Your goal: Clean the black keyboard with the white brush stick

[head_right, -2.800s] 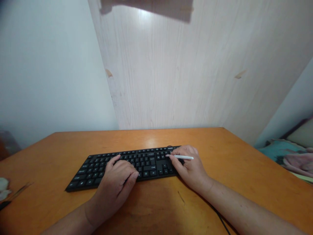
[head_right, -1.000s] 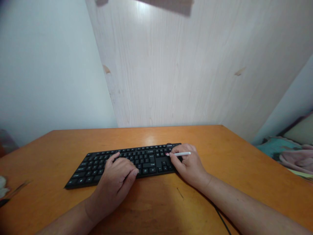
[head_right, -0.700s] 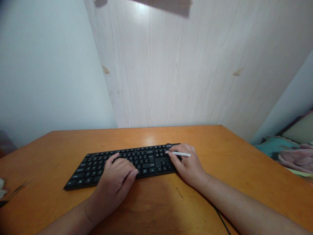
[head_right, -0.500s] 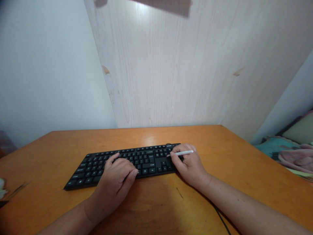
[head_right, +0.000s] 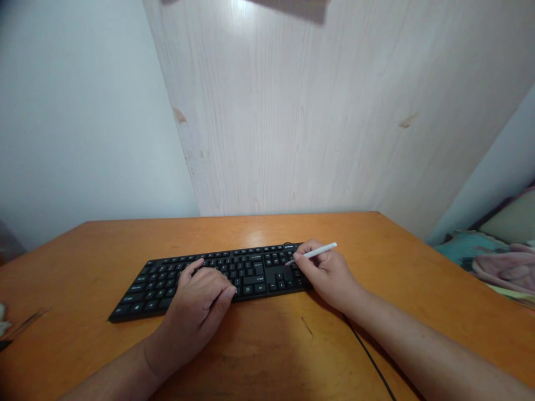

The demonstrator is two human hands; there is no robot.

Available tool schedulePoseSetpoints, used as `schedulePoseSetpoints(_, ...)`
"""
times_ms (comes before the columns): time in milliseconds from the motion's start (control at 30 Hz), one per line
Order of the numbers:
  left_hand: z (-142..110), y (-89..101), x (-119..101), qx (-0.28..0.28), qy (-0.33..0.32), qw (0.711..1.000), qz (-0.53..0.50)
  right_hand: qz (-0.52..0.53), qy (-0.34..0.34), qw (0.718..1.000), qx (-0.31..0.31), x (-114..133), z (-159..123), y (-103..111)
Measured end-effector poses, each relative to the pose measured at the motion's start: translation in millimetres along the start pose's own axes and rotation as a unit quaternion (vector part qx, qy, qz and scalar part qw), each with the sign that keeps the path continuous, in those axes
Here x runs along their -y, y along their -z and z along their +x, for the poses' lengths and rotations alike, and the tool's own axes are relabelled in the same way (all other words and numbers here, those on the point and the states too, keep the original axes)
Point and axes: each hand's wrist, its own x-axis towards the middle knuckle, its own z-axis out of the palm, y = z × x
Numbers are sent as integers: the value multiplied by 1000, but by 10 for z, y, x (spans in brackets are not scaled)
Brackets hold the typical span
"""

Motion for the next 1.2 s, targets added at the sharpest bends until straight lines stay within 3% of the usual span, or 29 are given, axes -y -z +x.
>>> schedulePoseSetpoints(200,-5,5,-5,1,0,1000,0,173,-110,977,62,50,-19,-21)
schedulePoseSetpoints(467,3,5,18,0,-3,1000,2,108,-58,988,91,21,-18,2)
schedulePoseSetpoints(700,0,8,7,3,-1,1000,1,131,-79,986,60,78,-31,35)
schedulePoseSetpoints(867,-6,4,3,2,-1,1000,-1,108,-50,989,90,65,-19,26)
schedulePoseSetpoints(1067,5,7,-5,0,-1,1000,-2,143,-79,984,76,93,-23,41)
schedulePoseSetpoints(1200,9,1,0,-1,-2,1000,-3,131,-61,985,96,83,-34,31)
